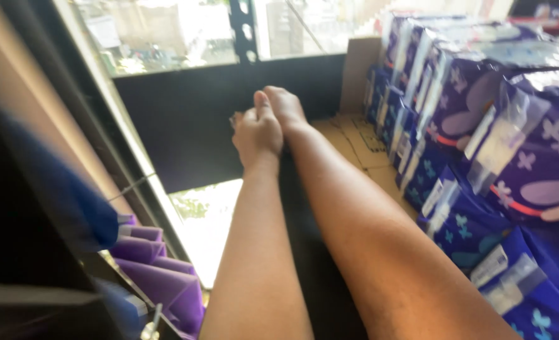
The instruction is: The person cleans a store shelf using a cloth. They wipe a pink basket and the shelf surface, moving items like a green packet and a striped cloth to access the area.
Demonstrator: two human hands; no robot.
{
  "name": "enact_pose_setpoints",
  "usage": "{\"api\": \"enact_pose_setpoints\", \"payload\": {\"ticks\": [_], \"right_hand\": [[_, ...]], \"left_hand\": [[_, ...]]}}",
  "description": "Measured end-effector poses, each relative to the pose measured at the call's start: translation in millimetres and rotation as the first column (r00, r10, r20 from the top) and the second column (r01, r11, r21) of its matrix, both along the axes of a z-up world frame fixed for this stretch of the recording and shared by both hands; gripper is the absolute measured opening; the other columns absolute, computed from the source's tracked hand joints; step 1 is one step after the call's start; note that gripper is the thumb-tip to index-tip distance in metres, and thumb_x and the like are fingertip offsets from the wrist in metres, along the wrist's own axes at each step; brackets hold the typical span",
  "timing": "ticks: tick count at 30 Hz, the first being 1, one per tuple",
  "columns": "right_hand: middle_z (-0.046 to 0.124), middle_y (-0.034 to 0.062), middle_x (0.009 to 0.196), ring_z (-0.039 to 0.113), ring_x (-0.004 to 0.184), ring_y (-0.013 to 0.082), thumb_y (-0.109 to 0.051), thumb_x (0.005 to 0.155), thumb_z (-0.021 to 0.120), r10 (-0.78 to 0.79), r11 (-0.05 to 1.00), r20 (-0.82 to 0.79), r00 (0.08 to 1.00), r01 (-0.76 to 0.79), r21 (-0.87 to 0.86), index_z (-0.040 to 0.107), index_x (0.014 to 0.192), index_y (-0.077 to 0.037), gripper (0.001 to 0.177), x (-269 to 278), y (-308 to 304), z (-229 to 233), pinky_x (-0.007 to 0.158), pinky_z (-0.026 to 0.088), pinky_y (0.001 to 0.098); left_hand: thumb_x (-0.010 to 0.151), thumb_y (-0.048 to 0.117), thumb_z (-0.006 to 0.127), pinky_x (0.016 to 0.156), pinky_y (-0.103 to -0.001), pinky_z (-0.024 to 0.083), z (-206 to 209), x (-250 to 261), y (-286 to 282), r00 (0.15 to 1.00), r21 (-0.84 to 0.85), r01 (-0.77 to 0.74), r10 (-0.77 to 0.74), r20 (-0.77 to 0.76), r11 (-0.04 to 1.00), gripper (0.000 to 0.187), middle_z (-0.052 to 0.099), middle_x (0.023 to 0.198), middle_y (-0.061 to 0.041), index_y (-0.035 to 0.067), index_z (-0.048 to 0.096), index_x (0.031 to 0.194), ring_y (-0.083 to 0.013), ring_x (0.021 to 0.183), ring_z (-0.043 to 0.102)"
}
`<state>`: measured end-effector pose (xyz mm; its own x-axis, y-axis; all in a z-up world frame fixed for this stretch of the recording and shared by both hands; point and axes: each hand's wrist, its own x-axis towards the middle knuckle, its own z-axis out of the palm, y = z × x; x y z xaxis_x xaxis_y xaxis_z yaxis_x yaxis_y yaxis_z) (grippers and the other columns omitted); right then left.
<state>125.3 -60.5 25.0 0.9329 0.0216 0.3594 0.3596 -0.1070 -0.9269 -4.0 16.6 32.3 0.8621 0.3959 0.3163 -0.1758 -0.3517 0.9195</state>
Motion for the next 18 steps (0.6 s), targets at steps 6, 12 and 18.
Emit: {"api": "enact_pose_setpoints", "payload": {"ticks": [6, 12, 18], "right_hand": [[0.076, 0.0072, 0.091, 0.073, 0.084, 0.0159, -0.015, 0.085, 0.069, -0.318, 0.876, 0.214, 0.924, 0.372, -0.306, 0.076, 0.087, -0.011, 0.008, -37.6, 9.9, 53.8, 0.077, 0.057, 0.0303], [0.079, 0.0065, 0.091, 0.076, 0.087, 0.0187, -0.011, 0.076, 0.076, -0.344, 0.867, 0.357, 0.868, 0.44, -0.233, 0.077, 0.09, -0.013, 0.014, -37.6, 22.7, 111.6, 0.08, 0.058, 0.0315], [0.079, 0.0039, 0.097, 0.075, 0.091, 0.0176, -0.013, 0.089, 0.07, -0.311, 0.893, 0.553, 0.773, 0.437, -0.109, 0.074, 0.097, -0.015, 0.009, -35.1, 27.6, 177.6, 0.083, 0.057, 0.0329]], "left_hand": [[0.105, 0.053, 0.03, 0.123, -0.044, 0.019, -4.6, 10.8, -1.4, 0.942, -0.065, 0.084, -0.059, 0.329, 0.994, 0.066, 0.037, 0.159, -0.025, 0.006, 0.057, 0.144, -0.0411, 0.153, 0.024], [0.102, 0.057, 0.033, 0.12, -0.039, 0.031, 25.0, -25.8, -4.0, 0.854, -0.171, 0.231, -0.115, 0.508, 0.958, 0.07, 0.047, 0.158, -0.017, 0.01, 0.049, 0.151, -0.0351, 0.15, 0.039], [0.107, 0.055, 0.031, 0.122, -0.042, 0.022, 31.7, -26.4, -18.8, 0.741, -0.062, 0.313, -0.203, 0.64, 0.948, 0.071, 0.028, 0.168, -0.016, 0.008, 0.029, 0.161, -0.0366, 0.157, 0.02]]}}
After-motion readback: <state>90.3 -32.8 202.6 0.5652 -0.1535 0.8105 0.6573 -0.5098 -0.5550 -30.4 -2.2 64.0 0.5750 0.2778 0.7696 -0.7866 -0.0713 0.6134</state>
